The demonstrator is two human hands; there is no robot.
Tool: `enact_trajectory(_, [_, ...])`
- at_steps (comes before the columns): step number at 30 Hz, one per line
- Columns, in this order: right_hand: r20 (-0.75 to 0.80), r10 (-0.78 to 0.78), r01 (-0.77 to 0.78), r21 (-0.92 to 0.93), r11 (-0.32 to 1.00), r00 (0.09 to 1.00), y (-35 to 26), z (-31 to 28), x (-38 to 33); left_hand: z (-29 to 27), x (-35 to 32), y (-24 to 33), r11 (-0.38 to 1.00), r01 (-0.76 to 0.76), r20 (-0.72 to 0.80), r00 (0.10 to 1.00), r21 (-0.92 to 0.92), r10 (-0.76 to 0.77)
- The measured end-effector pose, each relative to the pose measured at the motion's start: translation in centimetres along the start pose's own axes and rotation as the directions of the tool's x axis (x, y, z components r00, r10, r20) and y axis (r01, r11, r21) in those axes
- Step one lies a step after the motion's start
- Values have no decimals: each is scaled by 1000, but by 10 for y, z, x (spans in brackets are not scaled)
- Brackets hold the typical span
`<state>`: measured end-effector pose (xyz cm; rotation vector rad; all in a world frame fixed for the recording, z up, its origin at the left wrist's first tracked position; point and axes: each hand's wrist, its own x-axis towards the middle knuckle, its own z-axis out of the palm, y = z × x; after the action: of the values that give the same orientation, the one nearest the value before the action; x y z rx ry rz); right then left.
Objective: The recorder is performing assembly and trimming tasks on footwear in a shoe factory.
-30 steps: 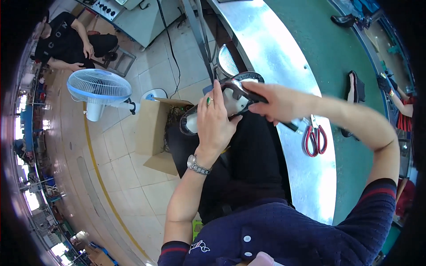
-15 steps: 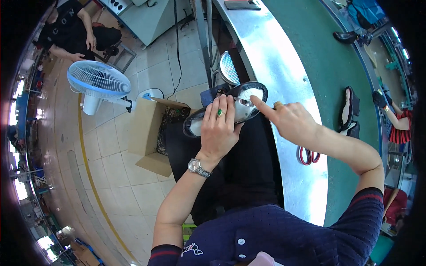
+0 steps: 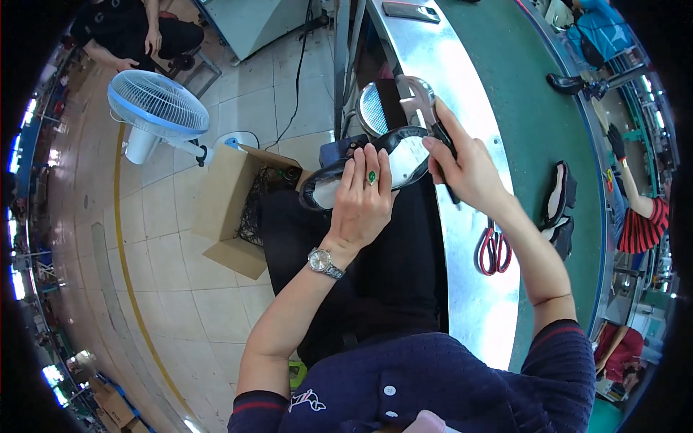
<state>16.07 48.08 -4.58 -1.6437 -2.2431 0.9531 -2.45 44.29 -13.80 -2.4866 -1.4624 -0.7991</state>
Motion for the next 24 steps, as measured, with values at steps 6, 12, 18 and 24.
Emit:
enact_trajectory(6, [36,23,-21,-55,998,999,-5,-9,1,0,-4,0,1000,14,26,1000,6,-15])
enact_trajectory(12, [-113,70,-77,-56,995,991,10,13,-2,8,0,5,1000,31,15,999,-5,-31])
enact_trajectory(18, [-231,-95,87,-44,995,968,-12,13,-4,4,-3,3,997,57,2,998,-44,-57])
enact_trajectory(24, [56,-118,131,-381,915,991,-17,3,-3,8,-4,2,999,35,-24,999,-13,-35])
